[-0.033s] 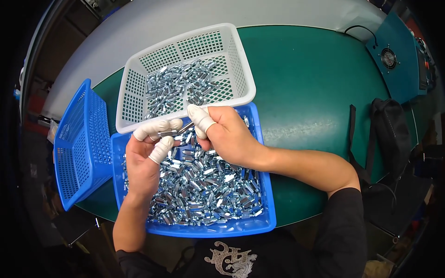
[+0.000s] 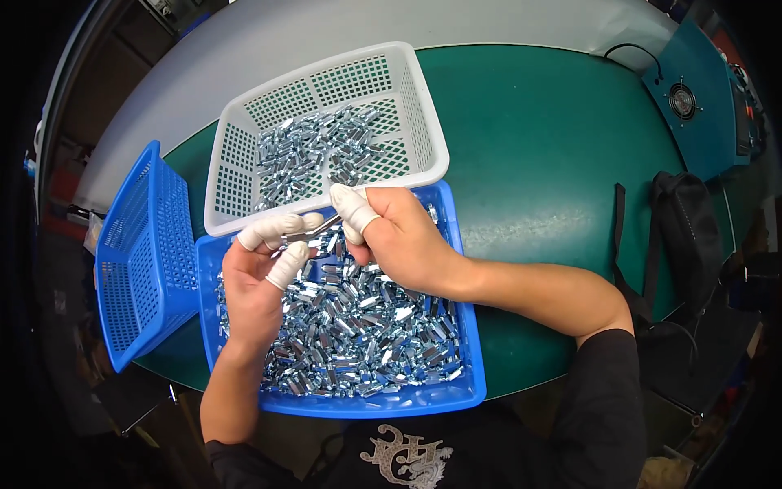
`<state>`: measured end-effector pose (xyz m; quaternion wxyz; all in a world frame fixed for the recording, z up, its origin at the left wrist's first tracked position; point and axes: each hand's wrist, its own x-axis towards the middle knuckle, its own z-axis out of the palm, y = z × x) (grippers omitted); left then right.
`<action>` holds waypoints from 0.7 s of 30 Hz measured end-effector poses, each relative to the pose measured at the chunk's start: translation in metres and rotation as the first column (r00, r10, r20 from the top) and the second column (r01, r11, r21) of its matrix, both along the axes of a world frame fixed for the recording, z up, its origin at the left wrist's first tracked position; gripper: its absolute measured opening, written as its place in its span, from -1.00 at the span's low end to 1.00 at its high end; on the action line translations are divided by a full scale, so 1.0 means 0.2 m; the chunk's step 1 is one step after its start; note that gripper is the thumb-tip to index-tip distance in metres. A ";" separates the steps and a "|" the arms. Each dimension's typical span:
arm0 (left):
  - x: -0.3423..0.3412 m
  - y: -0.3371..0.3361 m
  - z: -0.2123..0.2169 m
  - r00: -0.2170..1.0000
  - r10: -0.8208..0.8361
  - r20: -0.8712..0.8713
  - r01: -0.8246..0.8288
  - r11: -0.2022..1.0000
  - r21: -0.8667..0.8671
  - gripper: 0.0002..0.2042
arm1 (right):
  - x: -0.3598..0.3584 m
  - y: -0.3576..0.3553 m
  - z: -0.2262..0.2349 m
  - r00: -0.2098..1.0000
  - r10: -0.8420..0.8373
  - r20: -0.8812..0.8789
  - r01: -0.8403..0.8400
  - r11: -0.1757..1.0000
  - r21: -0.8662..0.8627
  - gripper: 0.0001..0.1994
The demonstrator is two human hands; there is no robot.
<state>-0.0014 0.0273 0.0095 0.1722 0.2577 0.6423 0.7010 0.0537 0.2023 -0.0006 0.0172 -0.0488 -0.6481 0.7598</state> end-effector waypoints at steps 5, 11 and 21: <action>0.01 -0.03 0.02 0.982 0.046 -0.183 -0.090 0.967 -0.239 -0.84 | 0.00 -0.01 -0.01 1.000 0.024 -0.020 -0.024 1.000 -0.016 -0.58; -0.01 -0.02 -0.02 0.991 0.042 0.131 -0.041 0.999 -0.011 -0.83 | 0.01 -0.02 0.00 0.994 0.021 -0.107 -0.007 0.992 0.126 -0.58; 0.01 -0.01 -0.04 0.874 -0.087 -0.478 -0.053 0.961 -0.273 -0.77 | 0.00 -0.02 -0.01 0.986 0.163 -0.024 -0.158 0.978 0.133 -0.56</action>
